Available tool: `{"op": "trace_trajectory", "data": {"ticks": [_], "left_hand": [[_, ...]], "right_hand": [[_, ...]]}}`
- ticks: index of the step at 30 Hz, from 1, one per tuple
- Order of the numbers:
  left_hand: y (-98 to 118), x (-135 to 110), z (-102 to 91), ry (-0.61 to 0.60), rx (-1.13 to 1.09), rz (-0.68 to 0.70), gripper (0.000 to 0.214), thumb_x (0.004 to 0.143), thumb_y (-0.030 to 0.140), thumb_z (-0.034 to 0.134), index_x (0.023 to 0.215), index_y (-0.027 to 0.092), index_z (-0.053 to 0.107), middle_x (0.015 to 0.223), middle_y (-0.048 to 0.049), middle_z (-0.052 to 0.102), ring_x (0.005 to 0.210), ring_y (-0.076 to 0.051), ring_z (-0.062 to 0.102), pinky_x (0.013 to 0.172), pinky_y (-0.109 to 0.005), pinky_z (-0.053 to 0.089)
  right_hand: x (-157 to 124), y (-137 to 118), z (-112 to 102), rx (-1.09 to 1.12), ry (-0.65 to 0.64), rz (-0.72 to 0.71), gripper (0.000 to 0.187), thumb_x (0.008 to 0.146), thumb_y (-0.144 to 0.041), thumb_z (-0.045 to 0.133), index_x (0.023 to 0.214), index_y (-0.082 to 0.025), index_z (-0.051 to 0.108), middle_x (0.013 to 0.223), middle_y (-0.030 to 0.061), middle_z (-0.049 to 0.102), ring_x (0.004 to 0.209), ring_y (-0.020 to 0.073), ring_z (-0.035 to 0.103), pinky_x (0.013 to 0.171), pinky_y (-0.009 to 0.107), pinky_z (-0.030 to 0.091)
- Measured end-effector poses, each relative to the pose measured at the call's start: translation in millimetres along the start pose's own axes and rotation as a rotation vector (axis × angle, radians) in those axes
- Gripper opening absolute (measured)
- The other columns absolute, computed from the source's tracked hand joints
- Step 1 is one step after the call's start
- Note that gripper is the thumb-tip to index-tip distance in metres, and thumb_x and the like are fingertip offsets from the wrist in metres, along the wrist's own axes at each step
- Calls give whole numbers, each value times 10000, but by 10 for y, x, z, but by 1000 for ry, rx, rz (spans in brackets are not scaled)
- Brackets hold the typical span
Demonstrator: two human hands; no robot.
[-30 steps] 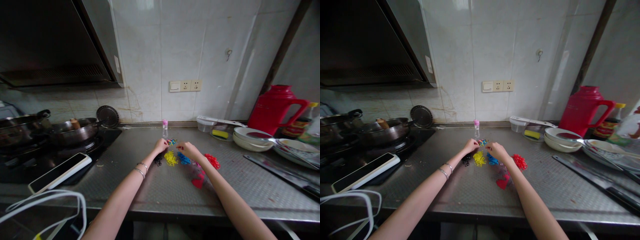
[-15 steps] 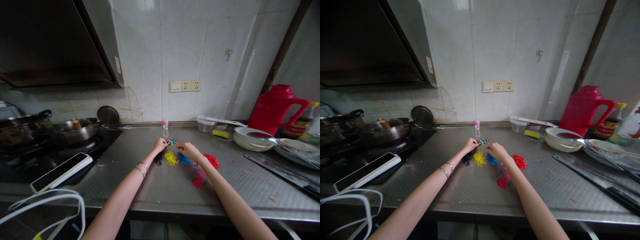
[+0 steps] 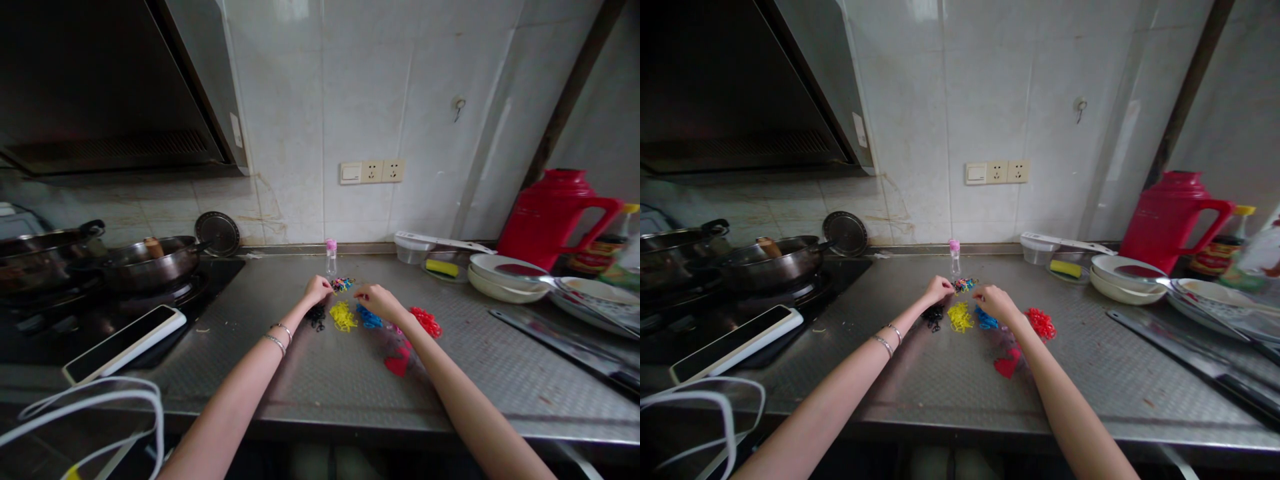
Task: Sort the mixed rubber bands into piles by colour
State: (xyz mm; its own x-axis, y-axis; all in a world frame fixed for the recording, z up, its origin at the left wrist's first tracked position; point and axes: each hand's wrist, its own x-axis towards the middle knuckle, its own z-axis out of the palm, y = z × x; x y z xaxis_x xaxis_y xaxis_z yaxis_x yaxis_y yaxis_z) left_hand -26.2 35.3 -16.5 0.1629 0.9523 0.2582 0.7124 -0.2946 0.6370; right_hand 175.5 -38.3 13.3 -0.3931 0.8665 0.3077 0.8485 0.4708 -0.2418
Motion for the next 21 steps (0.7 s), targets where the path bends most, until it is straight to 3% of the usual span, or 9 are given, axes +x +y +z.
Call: {"op": "trace_trajectory", "data": {"ticks": [8, 15, 21], "left_hand": [[-32, 61, -69, 45, -10, -10, 179, 624, 267, 629, 703, 123, 698, 682, -61, 669, 579, -125, 549, 580, -230, 404], [-55, 109, -132, 87, -33, -13, 129, 630, 209, 619, 688, 119, 692, 676, -65, 663, 603, -127, 560, 585, -230, 405], [88, 60, -200, 85, -99, 5, 140, 629, 221, 629, 677, 106, 691, 665, -65, 662, 591, -121, 550, 555, -222, 382]], "right_hand": [[-6, -6, -16, -6, -16, 9, 268, 761, -208, 441, 908, -240, 663, 942, 17, 660, 837, 148, 585, 676, 184, 399], [-10, 17, -22, -7, 1, 6, 282, 756, -200, 434, 914, -246, 663, 946, 17, 661, 844, 155, 590, 692, 204, 412], [11, 155, -86, -15, 120, 105, 284, 761, -239, 440, 936, -250, 663, 955, 24, 665, 853, 165, 593, 686, 215, 418]]}}
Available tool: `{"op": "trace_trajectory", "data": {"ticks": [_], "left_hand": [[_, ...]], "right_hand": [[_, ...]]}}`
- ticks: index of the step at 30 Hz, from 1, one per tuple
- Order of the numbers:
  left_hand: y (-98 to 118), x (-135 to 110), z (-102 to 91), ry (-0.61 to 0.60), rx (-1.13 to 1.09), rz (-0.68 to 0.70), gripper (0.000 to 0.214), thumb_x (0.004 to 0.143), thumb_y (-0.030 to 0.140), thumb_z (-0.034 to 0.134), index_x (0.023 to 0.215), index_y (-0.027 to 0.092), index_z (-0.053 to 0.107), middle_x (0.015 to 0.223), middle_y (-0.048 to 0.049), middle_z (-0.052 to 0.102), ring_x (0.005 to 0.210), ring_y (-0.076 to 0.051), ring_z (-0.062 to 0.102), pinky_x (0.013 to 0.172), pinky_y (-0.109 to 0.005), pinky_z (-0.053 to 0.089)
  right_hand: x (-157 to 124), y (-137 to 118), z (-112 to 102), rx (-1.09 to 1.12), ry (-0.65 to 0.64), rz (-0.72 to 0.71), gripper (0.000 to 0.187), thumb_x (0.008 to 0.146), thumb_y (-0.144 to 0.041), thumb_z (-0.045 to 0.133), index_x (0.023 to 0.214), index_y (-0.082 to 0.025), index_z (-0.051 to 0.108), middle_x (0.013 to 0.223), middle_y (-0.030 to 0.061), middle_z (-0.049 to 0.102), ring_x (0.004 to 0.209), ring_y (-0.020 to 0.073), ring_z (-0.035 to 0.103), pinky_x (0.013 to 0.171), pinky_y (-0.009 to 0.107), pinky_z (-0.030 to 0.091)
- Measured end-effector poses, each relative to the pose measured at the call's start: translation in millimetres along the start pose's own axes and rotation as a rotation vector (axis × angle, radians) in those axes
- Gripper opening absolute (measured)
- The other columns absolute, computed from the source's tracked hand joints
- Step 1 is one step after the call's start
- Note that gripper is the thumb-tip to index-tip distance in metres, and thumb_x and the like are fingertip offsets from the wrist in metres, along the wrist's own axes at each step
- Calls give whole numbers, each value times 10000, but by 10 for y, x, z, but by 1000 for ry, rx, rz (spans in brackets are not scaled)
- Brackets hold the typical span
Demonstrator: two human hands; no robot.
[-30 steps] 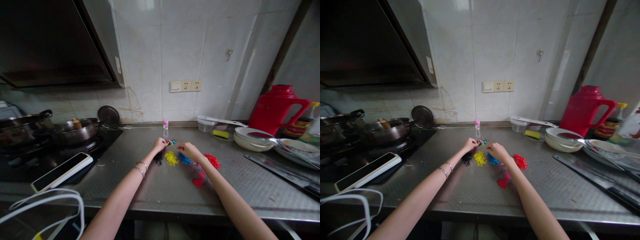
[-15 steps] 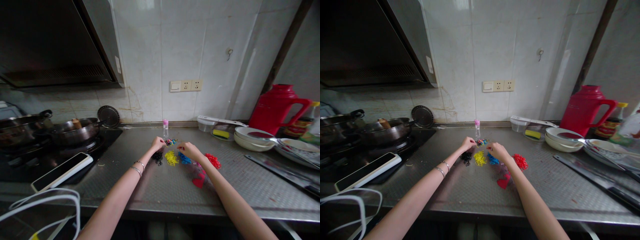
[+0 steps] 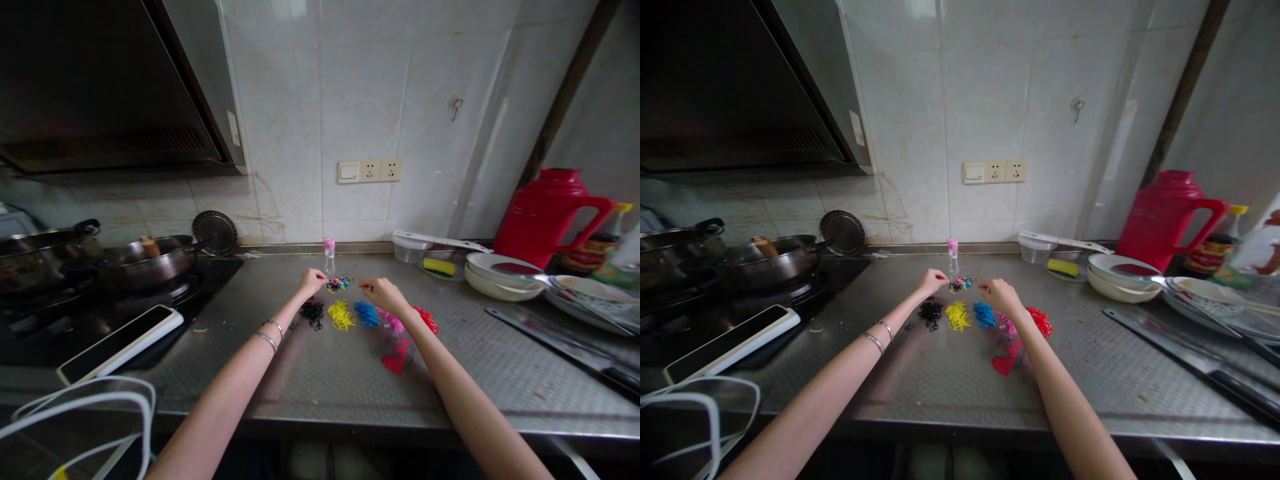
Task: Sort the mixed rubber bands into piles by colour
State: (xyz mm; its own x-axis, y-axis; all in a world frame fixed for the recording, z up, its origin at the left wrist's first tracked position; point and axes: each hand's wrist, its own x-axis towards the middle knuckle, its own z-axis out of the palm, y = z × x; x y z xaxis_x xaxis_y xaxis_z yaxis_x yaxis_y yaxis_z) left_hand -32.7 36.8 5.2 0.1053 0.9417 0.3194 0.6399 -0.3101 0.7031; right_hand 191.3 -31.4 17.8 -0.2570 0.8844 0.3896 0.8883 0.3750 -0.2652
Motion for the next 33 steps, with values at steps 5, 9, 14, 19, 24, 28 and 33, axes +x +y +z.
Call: {"op": "trace_trajectory", "data": {"ticks": [5, 9, 14, 19, 24, 28, 33], "left_hand": [[289, -77, 85, -92, -49, 73, 188, 634, 252, 627, 709, 95, 699, 652, -71, 659, 577, -120, 540, 536, -218, 375], [576, -161, 281, -183, -30, 134, 184, 647, 223, 600, 744, 101, 698, 685, -71, 667, 594, -119, 550, 553, -213, 391], [879, -279, 589, -327, 42, 274, 197, 648, 208, 579, 768, 114, 703, 722, -69, 678, 639, -123, 572, 586, -203, 403], [972, -386, 814, -384, 86, 311, 220, 649, 179, 547, 793, 125, 704, 737, -64, 684, 629, -117, 562, 565, -193, 386], [928, -412, 807, -382, 36, 335, 227, 685, 211, 527, 774, 99, 703, 682, -62, 674, 569, -108, 516, 526, -199, 345], [790, -329, 544, -323, -45, 270, 285, 707, 299, 536, 755, 71, 700, 631, -57, 649, 534, -100, 476, 507, -206, 314], [350, -148, 32, -155, -112, 90, 400, 732, 414, 491, 733, 70, 694, 553, -33, 595, 491, -92, 431, 495, -212, 289]], "right_hand": [[18, 212, -160, 44, 187, 163, 280, 757, -275, 451, 946, -256, 657, 919, 18, 669, 816, 165, 595, 668, 227, 427], [-7, 366, -236, 44, 255, 274, 287, 750, -307, 453, 946, -262, 657, 907, 21, 670, 815, 175, 594, 646, 238, 428], [-50, 462, -245, 21, 254, 332, 300, 737, -309, 450, 949, -265, 657, 906, 24, 670, 816, 180, 593, 637, 242, 427], [-64, 516, -229, 14, 244, 362, 308, 735, -316, 446, 956, -270, 656, 920, 26, 671, 829, 189, 597, 635, 248, 428], [-61, 523, -222, 8, 232, 354, 306, 734, -314, 449, 956, -274, 656, 915, 18, 672, 825, 187, 597, 639, 247, 430], [-59, 503, -225, -6, 224, 347, 304, 731, -307, 451, 948, -266, 660, 921, 21, 669, 831, 186, 594, 641, 242, 428], [-53, 474, -223, -16, 200, 327, 304, 732, -301, 453, 949, -260, 662, 902, 31, 671, 821, 187, 595, 640, 242, 429]]}}
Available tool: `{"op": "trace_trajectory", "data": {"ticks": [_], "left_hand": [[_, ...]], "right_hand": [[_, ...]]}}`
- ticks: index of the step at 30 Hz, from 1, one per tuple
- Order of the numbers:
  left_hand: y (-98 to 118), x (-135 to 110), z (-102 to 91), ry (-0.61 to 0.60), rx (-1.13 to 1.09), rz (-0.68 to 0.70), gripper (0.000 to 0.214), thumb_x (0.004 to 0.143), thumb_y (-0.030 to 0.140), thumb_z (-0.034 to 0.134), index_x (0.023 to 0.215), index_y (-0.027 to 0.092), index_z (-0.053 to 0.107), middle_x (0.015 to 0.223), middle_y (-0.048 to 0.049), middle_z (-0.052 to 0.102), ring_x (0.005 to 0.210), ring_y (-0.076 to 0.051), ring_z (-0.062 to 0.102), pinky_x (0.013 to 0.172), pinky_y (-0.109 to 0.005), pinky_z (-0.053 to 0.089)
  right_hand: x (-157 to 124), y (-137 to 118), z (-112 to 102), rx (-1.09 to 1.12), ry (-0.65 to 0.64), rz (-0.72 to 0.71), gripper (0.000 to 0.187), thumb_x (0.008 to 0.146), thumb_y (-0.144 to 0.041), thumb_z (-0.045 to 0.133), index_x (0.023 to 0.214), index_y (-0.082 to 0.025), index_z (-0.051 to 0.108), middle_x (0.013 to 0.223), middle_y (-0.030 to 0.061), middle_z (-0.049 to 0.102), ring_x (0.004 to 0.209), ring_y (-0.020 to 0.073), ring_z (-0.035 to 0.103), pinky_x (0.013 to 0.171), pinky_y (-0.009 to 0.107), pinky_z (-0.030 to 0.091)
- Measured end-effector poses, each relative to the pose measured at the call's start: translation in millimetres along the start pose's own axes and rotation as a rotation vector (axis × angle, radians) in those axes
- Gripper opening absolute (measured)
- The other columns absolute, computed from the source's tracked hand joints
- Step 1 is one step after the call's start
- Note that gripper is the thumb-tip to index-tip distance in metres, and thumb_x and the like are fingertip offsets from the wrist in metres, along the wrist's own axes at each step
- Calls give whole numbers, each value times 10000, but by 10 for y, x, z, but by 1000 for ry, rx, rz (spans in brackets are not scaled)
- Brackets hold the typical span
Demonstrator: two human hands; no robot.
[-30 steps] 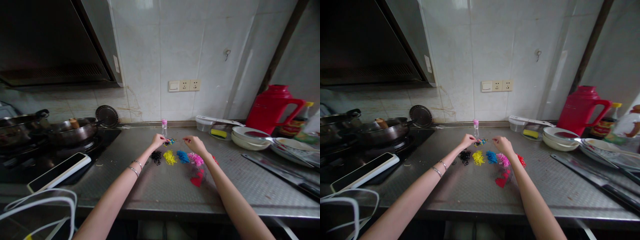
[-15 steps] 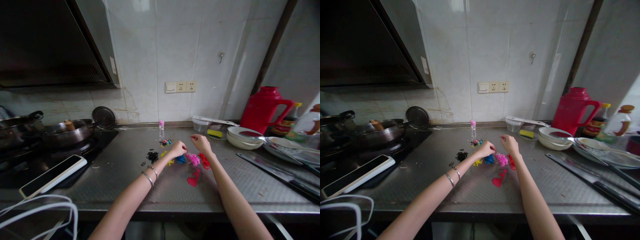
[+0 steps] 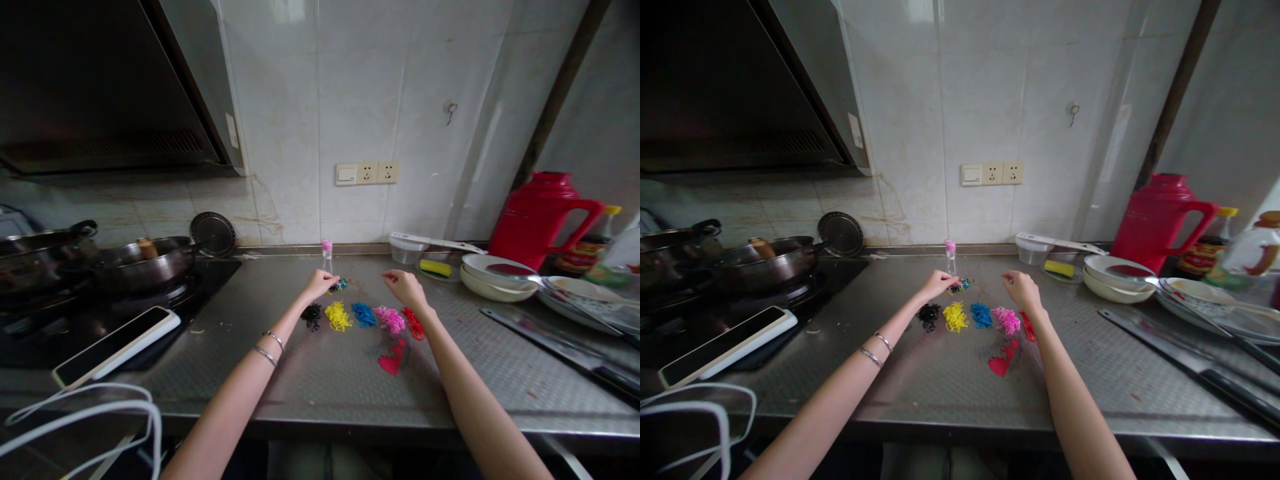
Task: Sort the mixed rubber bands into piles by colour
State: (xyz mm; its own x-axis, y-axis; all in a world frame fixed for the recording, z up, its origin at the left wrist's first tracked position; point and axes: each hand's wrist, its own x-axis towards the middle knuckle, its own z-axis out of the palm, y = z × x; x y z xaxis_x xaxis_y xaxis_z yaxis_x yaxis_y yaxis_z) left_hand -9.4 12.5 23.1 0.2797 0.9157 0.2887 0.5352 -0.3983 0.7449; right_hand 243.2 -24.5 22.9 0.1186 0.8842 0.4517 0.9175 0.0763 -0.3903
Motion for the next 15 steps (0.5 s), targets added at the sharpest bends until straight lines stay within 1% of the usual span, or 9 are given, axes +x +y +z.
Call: {"op": "trace_trajectory", "data": {"ticks": [3, 6, 8, 10, 13, 15], "left_hand": [[-307, -9, -298, 102, -12, -107, 413, 736, 429, 474, 711, 76, 687, 553, -36, 588, 518, -100, 453, 512, -212, 299], [-571, -70, -468, 185, -70, -180, 393, 736, 417, 468, 681, 87, 672, 566, -38, 583, 548, -106, 475, 530, -210, 318], [-696, -128, -504, 218, -111, -247, 385, 738, 415, 460, 665, 95, 661, 563, -35, 574, 545, -106, 474, 520, -209, 318], [-775, -183, -500, 247, -136, -299, 376, 733, 413, 464, 644, 99, 649, 555, -31, 565, 531, -103, 464, 508, -209, 311], [-819, -241, -473, 274, -155, -296, 356, 716, 408, 487, 608, 101, 632, 550, -23, 557, 518, -97, 452, 509, -210, 307], [-820, -258, -466, 267, -171, -287, 342, 708, 401, 496, 601, 103, 626, 534, -12, 544, 499, -90, 435, 502, -209, 297]], "right_hand": [[-8, -27, 12, 1, -7, -27, 298, 733, -305, 457, 941, -256, 665, 900, 35, 671, 815, 190, 597, 636, 244, 429], [-21, -65, 32, 4, -16, -59, 290, 729, -291, 465, 934, -253, 666, 888, 37, 673, 803, 184, 599, 632, 236, 426], [-27, -97, 53, 13, -31, -90, 290, 727, -278, 463, 933, -252, 666, 897, 37, 673, 802, 181, 600, 636, 235, 427], [-31, -134, 85, 35, -56, -128, 295, 728, -266, 455, 932, -244, 667, 901, 40, 672, 796, 177, 601, 650, 238, 430], [-39, -204, 169, 94, -113, -188, 305, 723, -245, 451, 934, -221, 670, 869, 46, 676, 775, 167, 606, 678, 237, 435], [-49, -263, 246, 148, -153, -234, 304, 714, -229, 459, 927, -207, 675, 863, 49, 678, 783, 166, 607, 698, 234, 437]]}}
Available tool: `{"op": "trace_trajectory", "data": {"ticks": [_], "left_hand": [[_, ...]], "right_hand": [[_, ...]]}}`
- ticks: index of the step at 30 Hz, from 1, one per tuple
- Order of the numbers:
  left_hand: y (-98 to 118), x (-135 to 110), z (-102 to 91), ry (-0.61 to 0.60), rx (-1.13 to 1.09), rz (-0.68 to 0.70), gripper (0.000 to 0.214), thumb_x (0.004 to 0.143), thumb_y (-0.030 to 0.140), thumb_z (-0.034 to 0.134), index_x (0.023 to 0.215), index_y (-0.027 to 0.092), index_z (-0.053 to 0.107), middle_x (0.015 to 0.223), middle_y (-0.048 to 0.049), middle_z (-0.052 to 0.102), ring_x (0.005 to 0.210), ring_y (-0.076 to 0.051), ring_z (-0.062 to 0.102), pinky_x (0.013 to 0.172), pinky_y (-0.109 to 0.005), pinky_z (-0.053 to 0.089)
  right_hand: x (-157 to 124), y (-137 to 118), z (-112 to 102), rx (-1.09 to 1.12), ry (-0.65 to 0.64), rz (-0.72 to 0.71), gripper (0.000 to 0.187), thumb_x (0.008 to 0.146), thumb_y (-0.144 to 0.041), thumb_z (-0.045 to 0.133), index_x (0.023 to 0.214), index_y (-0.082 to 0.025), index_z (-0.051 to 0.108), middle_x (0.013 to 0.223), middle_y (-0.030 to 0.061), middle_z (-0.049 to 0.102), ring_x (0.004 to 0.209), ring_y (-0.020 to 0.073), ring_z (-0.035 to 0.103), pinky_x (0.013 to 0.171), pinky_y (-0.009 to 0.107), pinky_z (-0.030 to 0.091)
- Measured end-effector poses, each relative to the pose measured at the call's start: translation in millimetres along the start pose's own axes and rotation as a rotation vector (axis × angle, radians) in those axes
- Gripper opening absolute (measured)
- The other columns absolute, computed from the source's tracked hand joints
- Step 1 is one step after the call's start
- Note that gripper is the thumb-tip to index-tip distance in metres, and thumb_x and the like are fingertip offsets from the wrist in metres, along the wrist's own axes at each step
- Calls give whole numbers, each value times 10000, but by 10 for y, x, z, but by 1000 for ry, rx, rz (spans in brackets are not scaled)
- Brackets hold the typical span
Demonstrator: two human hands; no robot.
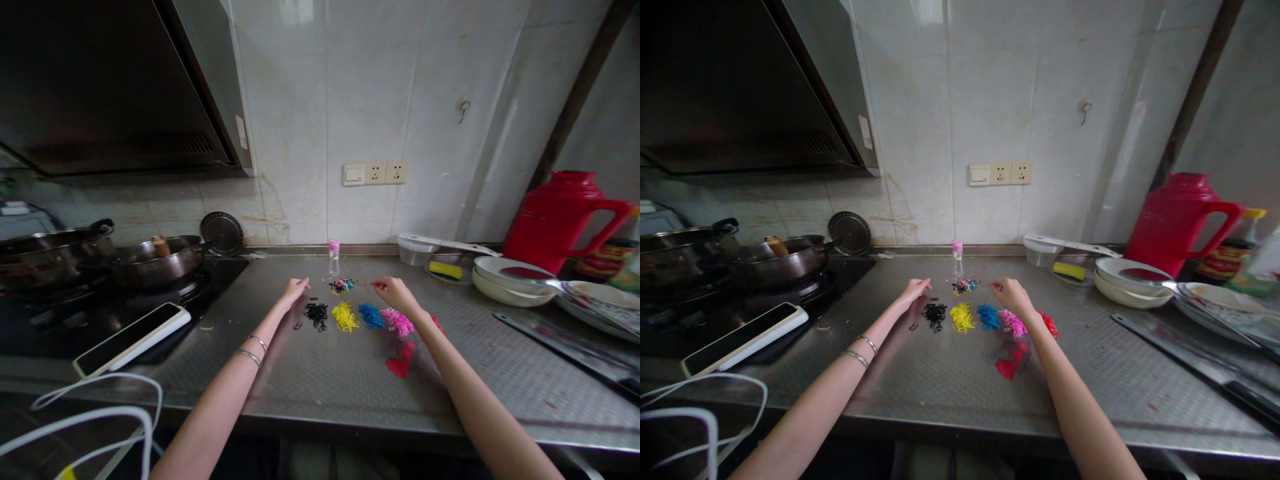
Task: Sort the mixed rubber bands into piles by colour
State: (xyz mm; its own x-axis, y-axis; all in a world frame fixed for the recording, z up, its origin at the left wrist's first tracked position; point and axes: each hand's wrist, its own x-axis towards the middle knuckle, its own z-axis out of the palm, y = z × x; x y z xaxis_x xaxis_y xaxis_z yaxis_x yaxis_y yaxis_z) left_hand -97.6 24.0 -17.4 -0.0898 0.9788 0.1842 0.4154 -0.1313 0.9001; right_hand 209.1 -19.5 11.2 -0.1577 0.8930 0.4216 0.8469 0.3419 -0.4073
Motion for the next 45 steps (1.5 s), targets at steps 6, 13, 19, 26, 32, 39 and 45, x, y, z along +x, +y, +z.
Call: {"op": "trace_trajectory", "data": {"ticks": [6, 13, 19, 26, 32, 39, 45], "left_hand": [[-4, 8, -10, -22, -64, -89, 292, 679, 370, 517, 648, 104, 634, 514, 10, 492, 474, -74, 403, 479, -196, 287], [-15, 8, -8, -30, -84, -103, 226, 661, 297, 527, 649, 106, 645, 517, 4, 505, 488, -76, 414, 475, -192, 296], [-46, 21, 12, -33, -60, -83, 169, 640, 215, 535, 673, 105, 659, 524, 3, 527, 514, -84, 441, 485, -193, 304], [-97, 53, 33, -47, -39, -63, 209, 658, 274, 540, 688, 100, 652, 525, 9, 516, 505, -79, 423, 480, -193, 289], [-85, 35, 31, -47, -40, -64, 257, 672, 318, 534, 710, 94, 655, 547, -2, 540, 515, -84, 434, 487, -194, 290], [-61, -4, 29, -41, -26, -49, 268, 672, 338, 535, 712, 107, 665, 574, -12, 562, 526, -92, 444, 490, -201, 291], [-73, 0, 27, -41, -20, -40, 229, 679, 284, 520, 714, 109, 663, 561, -2, 546, 521, -87, 440, 485, -195, 290]], "right_hand": [[102, -207, 250, 151, -65, -112, 291, 690, -175, 477, 895, -184, 684, 824, 45, 687, 734, 159, 610, 696, 229, 444], [325, -480, 515, 175, -149, -199, 295, 671, -110, 480, 869, -189, 684, 809, 30, 687, 729, 151, 605, 676, 209, 432], [413, -591, 747, 83, -209, -176, 393, 658, -76, 485, 998, -199, 641, 829, 34, 673, 756, 145, 589, 677, 195, 411], [429, -602, 785, -17, -222, -192, 429, 727, -119, 438, 1134, -199, 549, 851, 66, 655, 756, 158, 583, 657, 203, 390], [417, -499, 706, 58, -183, -171, 457, 757, -131, 409, 1203, -206, 475, 834, 53, 651, 696, 129, 571, 606, 185, 382], [343, -507, 449, 246, -333, -263, 492, 653, -106, 486, 1139, -159, 540, 672, -9, 633, 611, 103, 546, 592, 182, 399], [325, -484, 274, 237, -245, -209, 388, 662, -162, 502, 1028, -178, 631, 748, 11, 665, 662, 119, 566, 618, 194, 415]]}}
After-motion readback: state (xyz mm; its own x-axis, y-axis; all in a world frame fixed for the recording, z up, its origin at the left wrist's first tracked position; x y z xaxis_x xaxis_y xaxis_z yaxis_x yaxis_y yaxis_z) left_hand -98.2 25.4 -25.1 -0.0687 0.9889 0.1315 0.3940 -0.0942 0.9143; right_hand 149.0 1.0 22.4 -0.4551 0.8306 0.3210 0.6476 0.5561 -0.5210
